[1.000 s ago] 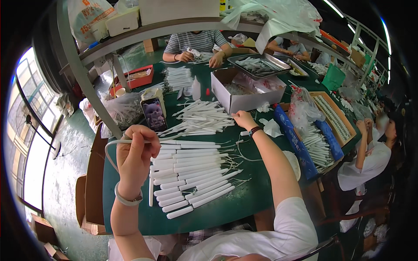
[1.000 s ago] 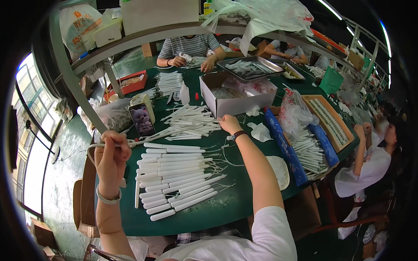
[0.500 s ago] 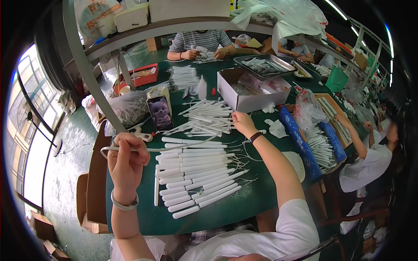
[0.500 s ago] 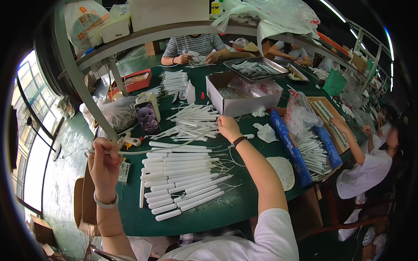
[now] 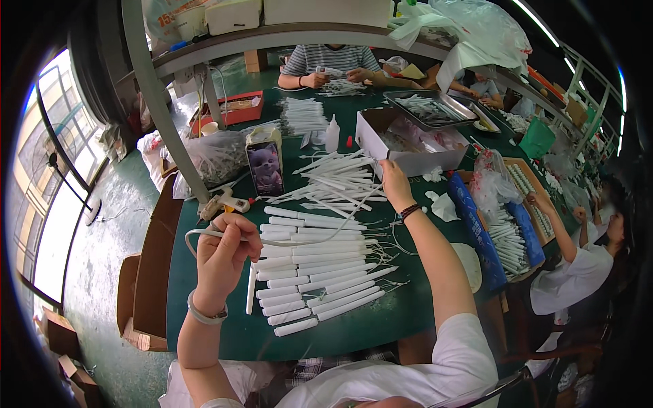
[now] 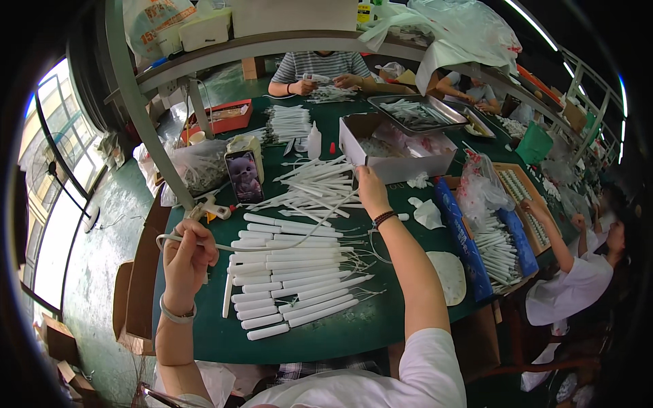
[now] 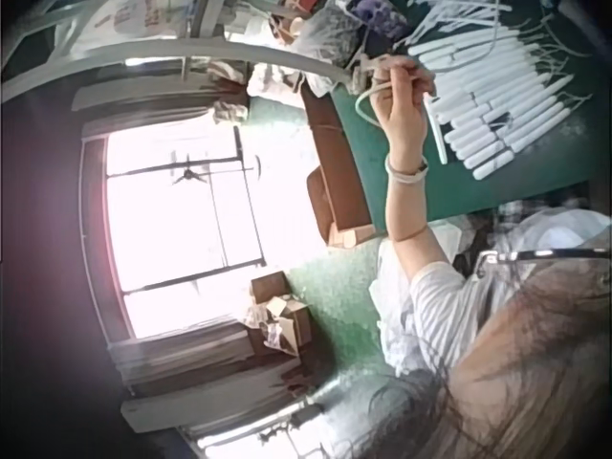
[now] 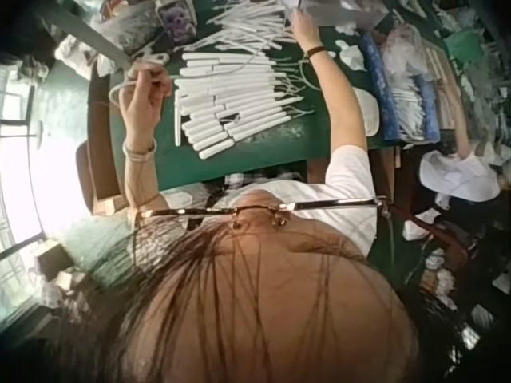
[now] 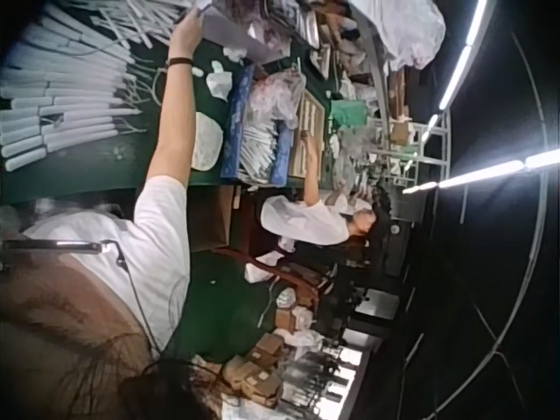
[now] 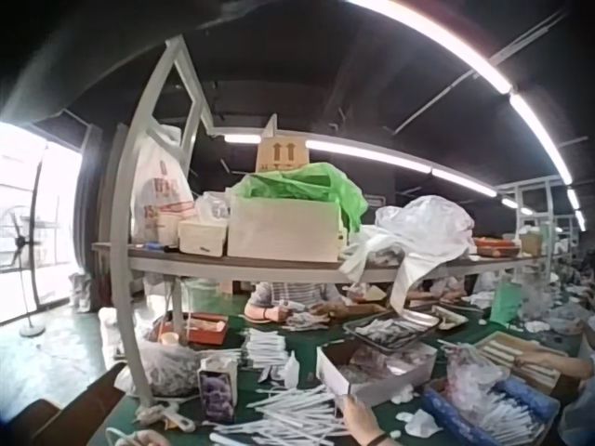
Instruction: Sorting and inspecting white electronic components on an assembly line.
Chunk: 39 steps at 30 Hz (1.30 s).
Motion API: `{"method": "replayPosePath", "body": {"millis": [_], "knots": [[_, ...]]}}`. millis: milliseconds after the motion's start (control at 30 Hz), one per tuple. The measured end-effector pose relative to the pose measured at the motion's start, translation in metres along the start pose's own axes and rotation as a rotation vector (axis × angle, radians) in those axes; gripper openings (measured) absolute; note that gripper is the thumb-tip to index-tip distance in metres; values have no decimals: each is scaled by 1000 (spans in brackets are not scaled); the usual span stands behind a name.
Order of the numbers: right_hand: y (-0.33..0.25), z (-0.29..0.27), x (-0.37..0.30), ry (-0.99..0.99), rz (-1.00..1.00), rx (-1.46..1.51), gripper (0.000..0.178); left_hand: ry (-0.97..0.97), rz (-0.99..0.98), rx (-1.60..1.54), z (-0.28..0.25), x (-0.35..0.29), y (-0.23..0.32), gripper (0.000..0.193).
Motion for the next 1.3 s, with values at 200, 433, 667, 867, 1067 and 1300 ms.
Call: {"method": "replayPosePath", "body": {"millis": [200, 433, 667, 867, 1067, 1300], "knots": [[4, -8, 3, 89, -75, 30, 33, 4, 4, -70, -5, -4, -3, 22], [-4, 5, 3, -26, -69, -4, 38, -18, -88, -55, -4, -11, -16, 18], [-13, -12, 15, 113, -114, 128, 31, -50, -60, 8, -1, -18, -15, 13], [-12, 44, 21, -310, -156, -410, 11, -90, -118, 39, 9, -15, -33, 15], [-28, 46, 65, -460, -227, -463, 14, -87, -40, -64, 10, -6, -18, 14], [-14, 99, 102, -406, -185, -390, 13, -81, 139, -192, 6, 0, -9, 13]]}}
Point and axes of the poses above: each hand's wrist, its own x-axis towards the middle knuckle, its own z-axis out of the palm, y = z × x, the point moved 7 cm from there along x, towards the middle knuckle, and after that the axes turned 9 degrees about -x, right-handed, at the moved point
